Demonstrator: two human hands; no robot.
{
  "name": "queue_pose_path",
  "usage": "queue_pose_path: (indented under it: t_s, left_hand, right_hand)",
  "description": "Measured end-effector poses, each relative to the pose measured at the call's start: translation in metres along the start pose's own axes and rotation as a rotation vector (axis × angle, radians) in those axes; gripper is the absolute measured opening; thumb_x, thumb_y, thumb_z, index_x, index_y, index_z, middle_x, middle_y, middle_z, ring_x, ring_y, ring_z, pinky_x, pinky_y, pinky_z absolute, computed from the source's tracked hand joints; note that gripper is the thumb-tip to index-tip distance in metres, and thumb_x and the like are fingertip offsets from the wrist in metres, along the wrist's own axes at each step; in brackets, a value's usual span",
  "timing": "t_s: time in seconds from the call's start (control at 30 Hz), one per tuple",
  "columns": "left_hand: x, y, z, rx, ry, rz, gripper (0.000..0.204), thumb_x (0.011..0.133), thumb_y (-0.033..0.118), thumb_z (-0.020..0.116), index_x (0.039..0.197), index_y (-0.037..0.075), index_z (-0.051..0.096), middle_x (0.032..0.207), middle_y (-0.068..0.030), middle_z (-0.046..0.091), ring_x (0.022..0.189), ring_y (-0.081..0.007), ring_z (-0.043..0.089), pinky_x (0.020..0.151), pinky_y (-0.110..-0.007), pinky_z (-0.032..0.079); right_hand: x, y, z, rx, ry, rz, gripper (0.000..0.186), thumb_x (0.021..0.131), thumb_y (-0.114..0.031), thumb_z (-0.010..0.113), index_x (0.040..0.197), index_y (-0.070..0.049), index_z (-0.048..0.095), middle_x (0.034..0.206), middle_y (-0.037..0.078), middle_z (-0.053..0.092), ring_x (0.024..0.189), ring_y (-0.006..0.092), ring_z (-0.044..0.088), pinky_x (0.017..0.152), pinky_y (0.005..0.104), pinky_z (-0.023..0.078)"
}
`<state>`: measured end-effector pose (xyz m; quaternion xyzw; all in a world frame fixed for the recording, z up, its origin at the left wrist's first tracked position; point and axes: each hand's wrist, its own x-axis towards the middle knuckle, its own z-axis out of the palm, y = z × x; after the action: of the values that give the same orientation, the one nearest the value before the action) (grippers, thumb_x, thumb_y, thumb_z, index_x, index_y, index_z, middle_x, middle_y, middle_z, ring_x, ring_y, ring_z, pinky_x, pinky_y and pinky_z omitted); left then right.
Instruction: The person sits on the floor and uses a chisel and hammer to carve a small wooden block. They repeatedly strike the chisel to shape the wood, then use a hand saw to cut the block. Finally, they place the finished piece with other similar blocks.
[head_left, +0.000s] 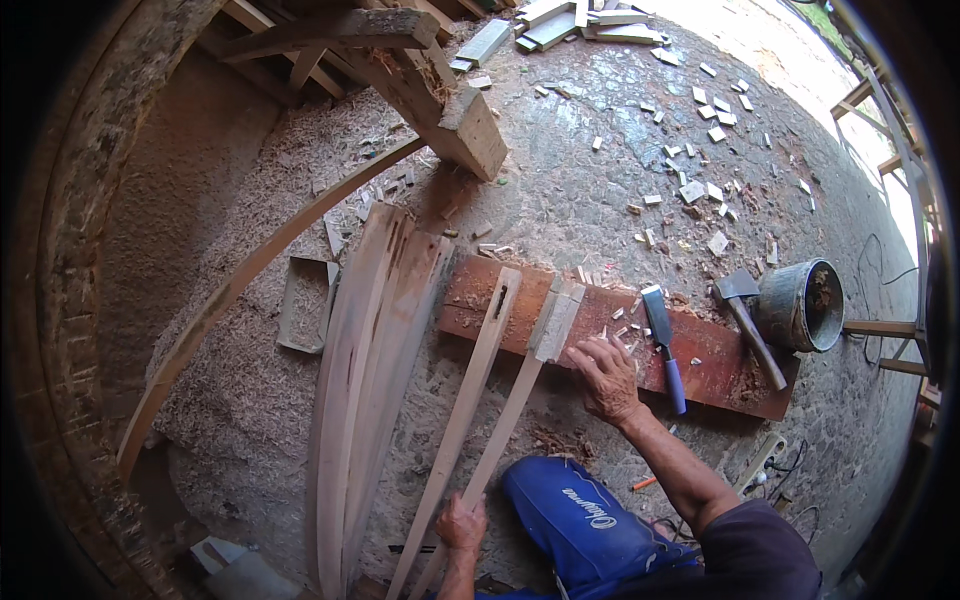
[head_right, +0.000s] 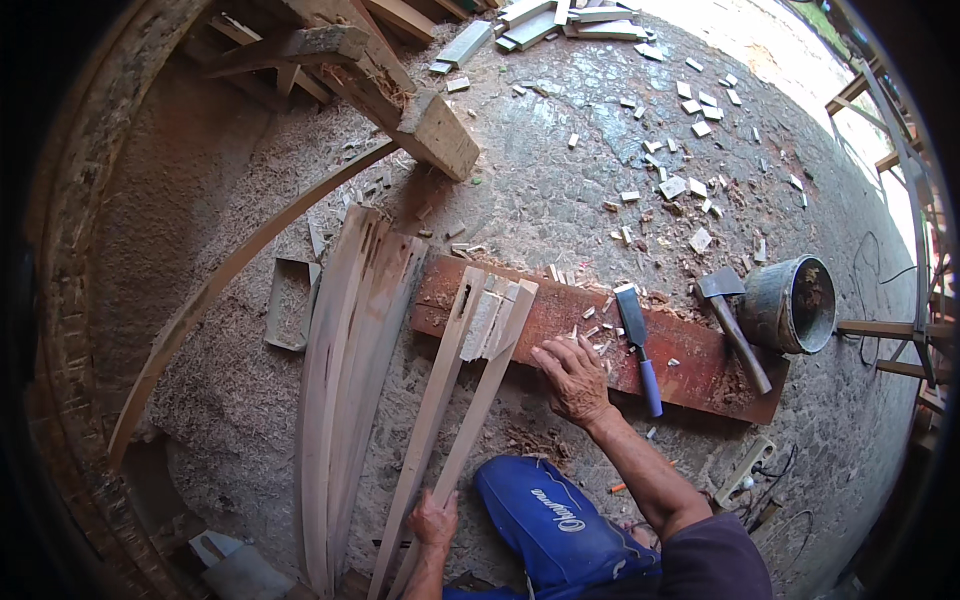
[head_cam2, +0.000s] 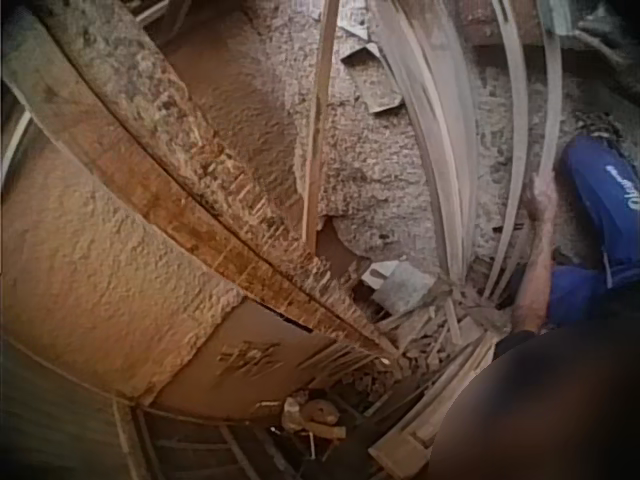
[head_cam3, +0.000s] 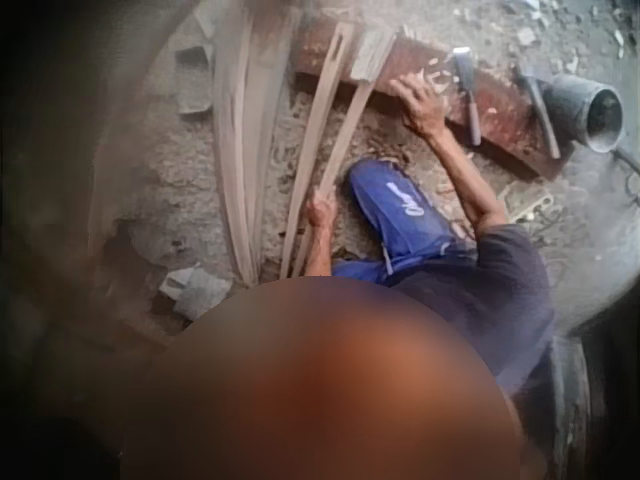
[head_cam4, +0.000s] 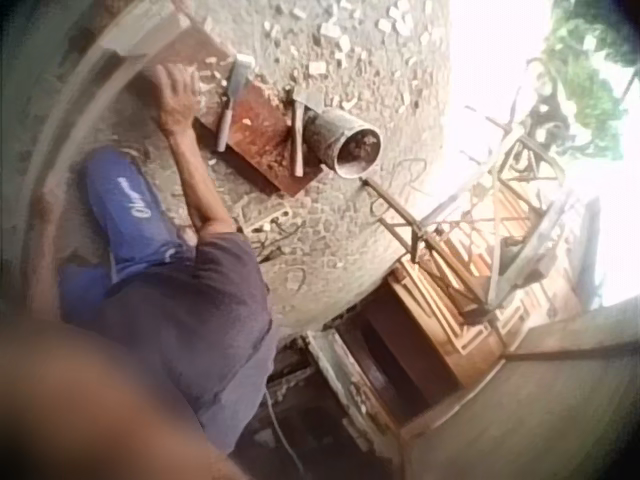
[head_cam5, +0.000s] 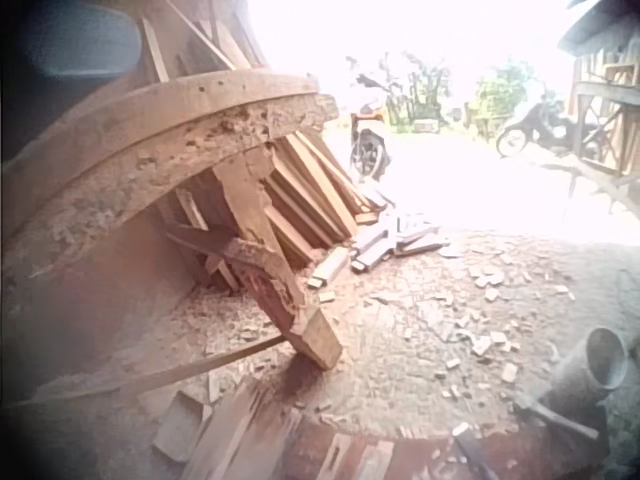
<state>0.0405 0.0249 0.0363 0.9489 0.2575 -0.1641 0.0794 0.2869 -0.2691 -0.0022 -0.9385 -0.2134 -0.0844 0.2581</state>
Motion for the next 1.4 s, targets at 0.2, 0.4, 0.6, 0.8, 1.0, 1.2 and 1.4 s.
queue_pose_path:
  t_s: [0.2,0.4,0.6,0.8,1.0,1.2,1.4]
  left_hand:
    - [-0.002,0.003,0.003,0.0,0.019,-0.038,0.038,0.077,0.04,0.084,0.094,0.01,0.069,0.08,-0.0176,0.071,0.075,-0.0418,0.07,0.066,-0.053,0.055]
    - [0.001,0.01,-0.004,-0.035,-0.01,-0.043,0.036,0.075,0.032,0.086,0.095,0.009,0.069,0.085,-0.0159,0.071,0.079,-0.0423,0.069,0.07,-0.054,0.053]
    - [0.003,0.01,-0.008,-0.025,-0.104,-0.134,0.037,0.077,0.033,0.084,0.098,0.007,0.069,0.092,-0.0175,0.072,0.088,-0.0427,0.068,0.076,-0.055,0.052]
    - [0.006,0.021,-0.016,-0.032,-0.163,-0.222,0.039,0.08,0.038,0.082,0.105,0.01,0.069,0.096,-0.0178,0.073,0.092,-0.0428,0.069,0.081,-0.053,0.053]
    - [-0.003,0.006,-0.002,-0.238,-0.174,-0.158,0.036,0.089,0.032,0.072,0.115,0.01,0.06,0.107,-0.0174,0.071,0.103,-0.0424,0.067,0.085,-0.058,0.052]
    - [-0.01,0.006,-0.001,-0.369,0.096,0.02,0.052,0.081,0.028,0.081,0.124,0.007,0.059,0.119,-0.0143,0.065,0.118,-0.0344,0.06,0.102,-0.048,0.047]
    - [-0.124,-0.029,-0.081,-0.433,0.549,0.116,0.053,0.083,0.03,0.081,0.127,0.006,0.064,0.137,-0.0139,0.058,0.129,-0.0319,0.054,0.112,-0.046,0.041]
  right_hand:
    - [0.01,0.043,0.019,-0.092,-0.095,0.115,0.043,0.089,-0.026,0.068,0.131,-0.022,0.06,0.133,0.002,0.054,0.133,0.024,0.047,0.12,0.0494,0.03]
    - [0.005,0.042,0.02,-0.09,-0.17,0.163,0.049,0.085,-0.024,0.068,0.133,-0.023,0.058,0.134,0.0,0.053,0.133,0.0217,0.046,0.121,0.0487,0.027]
    - [0.009,0.042,0.02,-0.102,-0.171,0.161,0.052,0.083,-0.025,0.07,0.134,-0.024,0.057,0.134,-0.001,0.052,0.134,0.0215,0.044,0.121,0.0485,0.026]
    - [0.004,0.045,0.024,-0.091,-0.182,0.154,0.054,0.081,-0.022,0.071,0.133,-0.024,0.057,0.134,0.001,0.053,0.134,0.0228,0.045,0.121,0.0491,0.027]
    - [-0.004,0.054,0.033,-0.314,-0.325,0.174,0.053,0.086,-0.029,0.064,0.134,-0.009,0.057,0.137,0.017,0.053,0.135,0.0369,0.044,0.118,0.0539,0.032]
    - [0.003,0.083,0.056,-0.312,-0.049,-0.053,0.035,0.105,-0.031,0.05,0.135,-0.016,0.062,0.136,0.009,0.061,0.125,0.0308,0.057,0.104,0.0454,0.045]
    - [0.023,0.057,0.027,-0.183,-0.179,-0.009,0.045,0.109,-0.037,0.039,0.135,-0.009,0.062,0.135,0.015,0.06,0.124,0.0351,0.057,0.102,0.0492,0.046]
